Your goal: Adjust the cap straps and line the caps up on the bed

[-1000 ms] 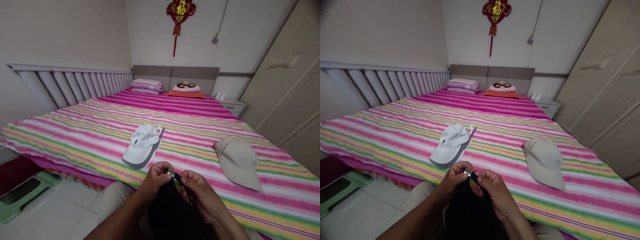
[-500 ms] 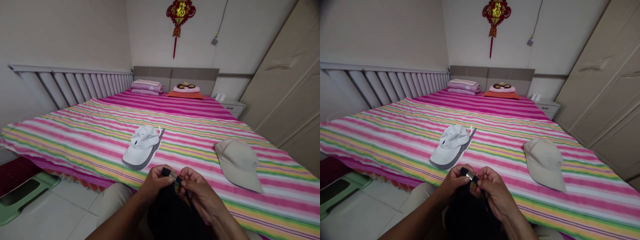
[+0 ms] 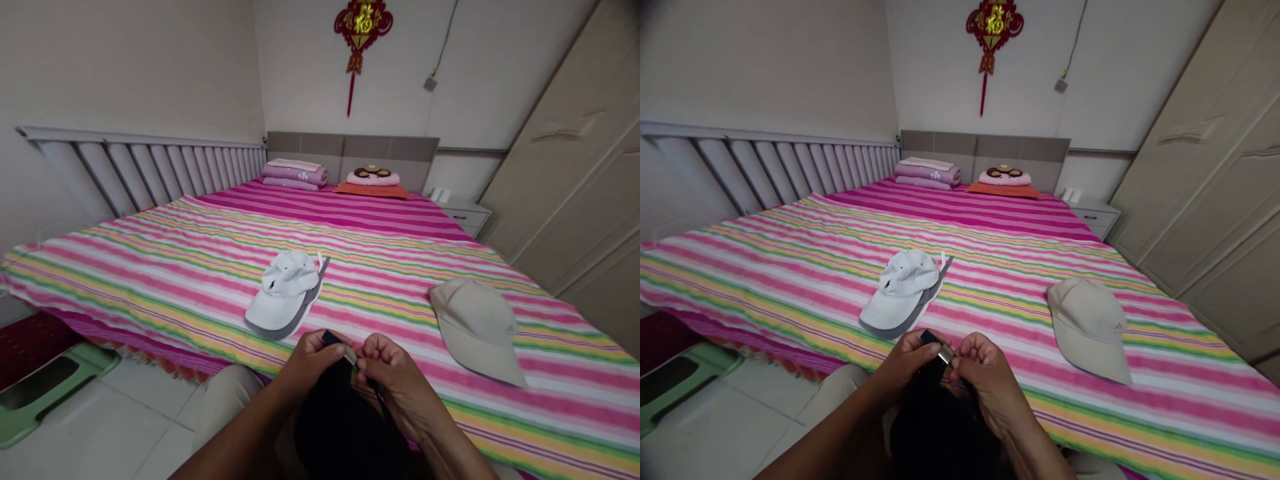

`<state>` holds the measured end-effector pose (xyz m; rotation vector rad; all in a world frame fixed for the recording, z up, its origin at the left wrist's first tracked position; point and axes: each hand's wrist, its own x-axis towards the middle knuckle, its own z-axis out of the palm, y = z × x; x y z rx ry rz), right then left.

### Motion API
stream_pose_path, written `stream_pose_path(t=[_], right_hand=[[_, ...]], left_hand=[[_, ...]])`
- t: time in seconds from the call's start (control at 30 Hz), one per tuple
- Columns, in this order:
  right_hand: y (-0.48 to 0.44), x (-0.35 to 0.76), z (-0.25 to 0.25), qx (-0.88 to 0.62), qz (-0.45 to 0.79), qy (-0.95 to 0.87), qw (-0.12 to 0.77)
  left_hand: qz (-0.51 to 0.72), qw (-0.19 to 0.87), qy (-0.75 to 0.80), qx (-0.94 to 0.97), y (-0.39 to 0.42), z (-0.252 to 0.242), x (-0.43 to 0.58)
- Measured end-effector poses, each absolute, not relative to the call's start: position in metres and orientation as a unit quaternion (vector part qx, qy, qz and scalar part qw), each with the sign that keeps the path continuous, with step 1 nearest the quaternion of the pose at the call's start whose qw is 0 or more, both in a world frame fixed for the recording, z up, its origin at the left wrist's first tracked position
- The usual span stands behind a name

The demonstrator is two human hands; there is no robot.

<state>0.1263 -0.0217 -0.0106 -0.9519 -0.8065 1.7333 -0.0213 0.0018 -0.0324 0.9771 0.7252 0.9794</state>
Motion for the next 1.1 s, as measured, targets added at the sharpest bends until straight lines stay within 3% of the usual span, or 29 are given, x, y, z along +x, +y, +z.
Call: stream_pose_path(t=[0.23, 0.47, 1.1], right_hand=[[-0.022, 0.128, -0.008, -0.394, 0.714, -0.347, 0.464], [-0.024, 0.137, -0.012, -0.424, 0.693, -0.441, 0.381], [-0.019, 0.132, -0.026, -0.423, 0.667, -0.456, 0.41]], left_hand=[[0.431, 0.705, 0.352, 0.439, 0.002, -0.03, -0.02], [0.478, 0.679, 0.331, 0.448, 0.003, -0.039, -0.022], [0.485, 0.696, 0.312, 0.428, 0.001, -0.051, -0.018]])
